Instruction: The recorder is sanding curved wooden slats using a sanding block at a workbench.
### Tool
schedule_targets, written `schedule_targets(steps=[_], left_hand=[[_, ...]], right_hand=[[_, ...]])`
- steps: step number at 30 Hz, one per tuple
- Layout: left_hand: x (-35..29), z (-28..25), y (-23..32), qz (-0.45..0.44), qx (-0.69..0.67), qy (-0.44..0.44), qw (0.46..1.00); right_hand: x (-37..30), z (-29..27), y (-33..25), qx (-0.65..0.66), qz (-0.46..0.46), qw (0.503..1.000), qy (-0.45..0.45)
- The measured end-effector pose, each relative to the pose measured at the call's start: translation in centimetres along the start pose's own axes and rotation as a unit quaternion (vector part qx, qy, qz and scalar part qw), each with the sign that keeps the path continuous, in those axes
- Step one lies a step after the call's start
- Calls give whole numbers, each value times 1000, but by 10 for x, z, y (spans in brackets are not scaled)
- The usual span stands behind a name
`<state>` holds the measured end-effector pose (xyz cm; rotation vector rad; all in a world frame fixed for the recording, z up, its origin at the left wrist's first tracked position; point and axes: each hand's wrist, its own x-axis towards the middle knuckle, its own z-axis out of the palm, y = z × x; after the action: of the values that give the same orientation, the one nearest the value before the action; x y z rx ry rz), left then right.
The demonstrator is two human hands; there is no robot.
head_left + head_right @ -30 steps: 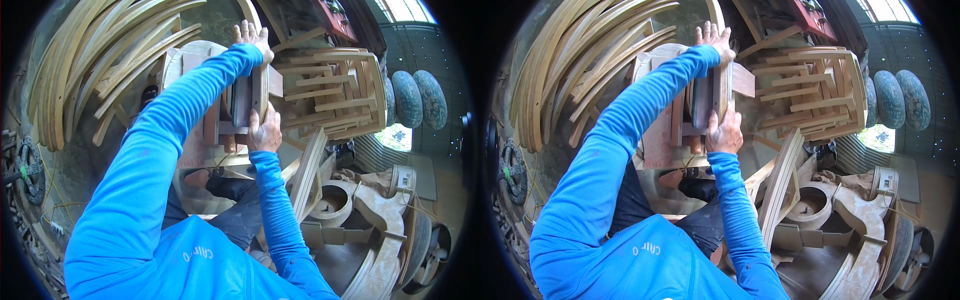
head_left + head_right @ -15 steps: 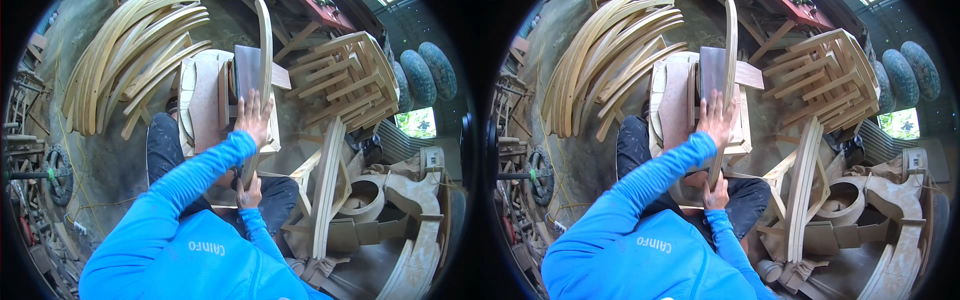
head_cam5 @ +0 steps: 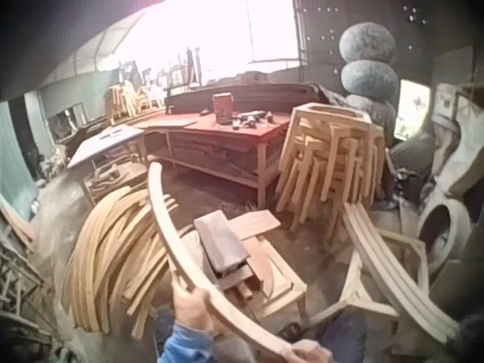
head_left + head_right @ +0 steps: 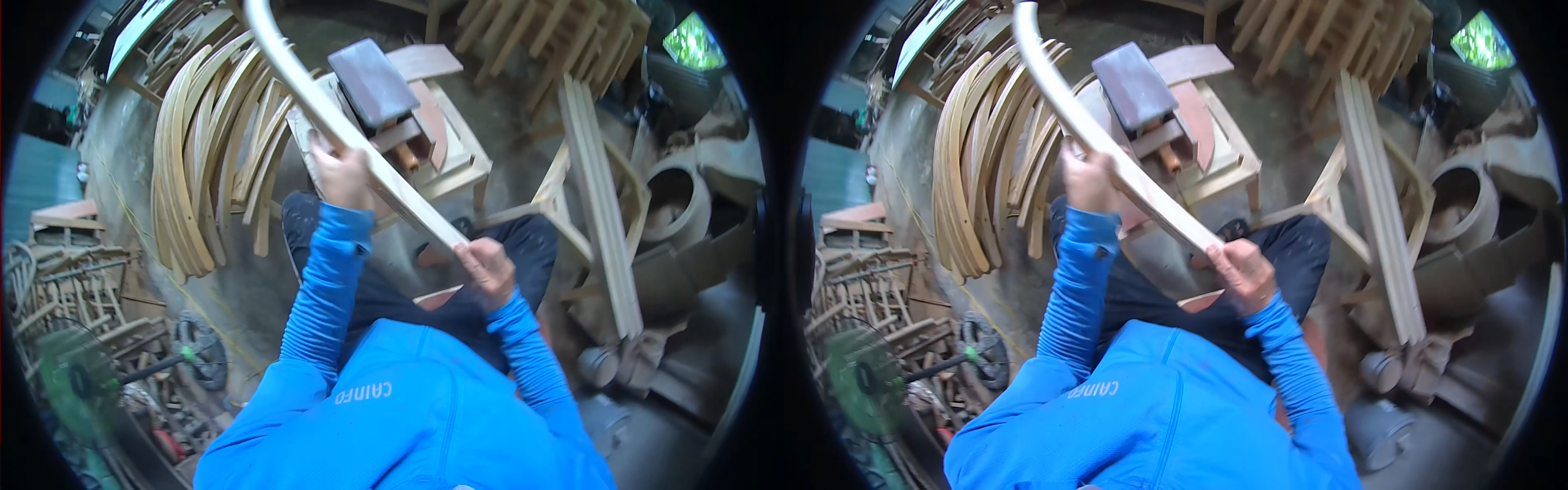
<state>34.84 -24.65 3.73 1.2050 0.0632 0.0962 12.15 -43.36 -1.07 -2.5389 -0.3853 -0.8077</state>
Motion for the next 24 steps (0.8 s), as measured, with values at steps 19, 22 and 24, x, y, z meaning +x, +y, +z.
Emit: schedule_targets(steps=[19,22,24], left_hand=[[20,-107,86,15,-300,-69,951],[20,-122,72,3,-323,-102,941],[24,-131,69,8,-346,-153,925]], right_hand=[[-31,-86,26,-3,219,971,100],[-34,-84,25,47,296,948,105],[-37,-76,25,113,339,926,123]])
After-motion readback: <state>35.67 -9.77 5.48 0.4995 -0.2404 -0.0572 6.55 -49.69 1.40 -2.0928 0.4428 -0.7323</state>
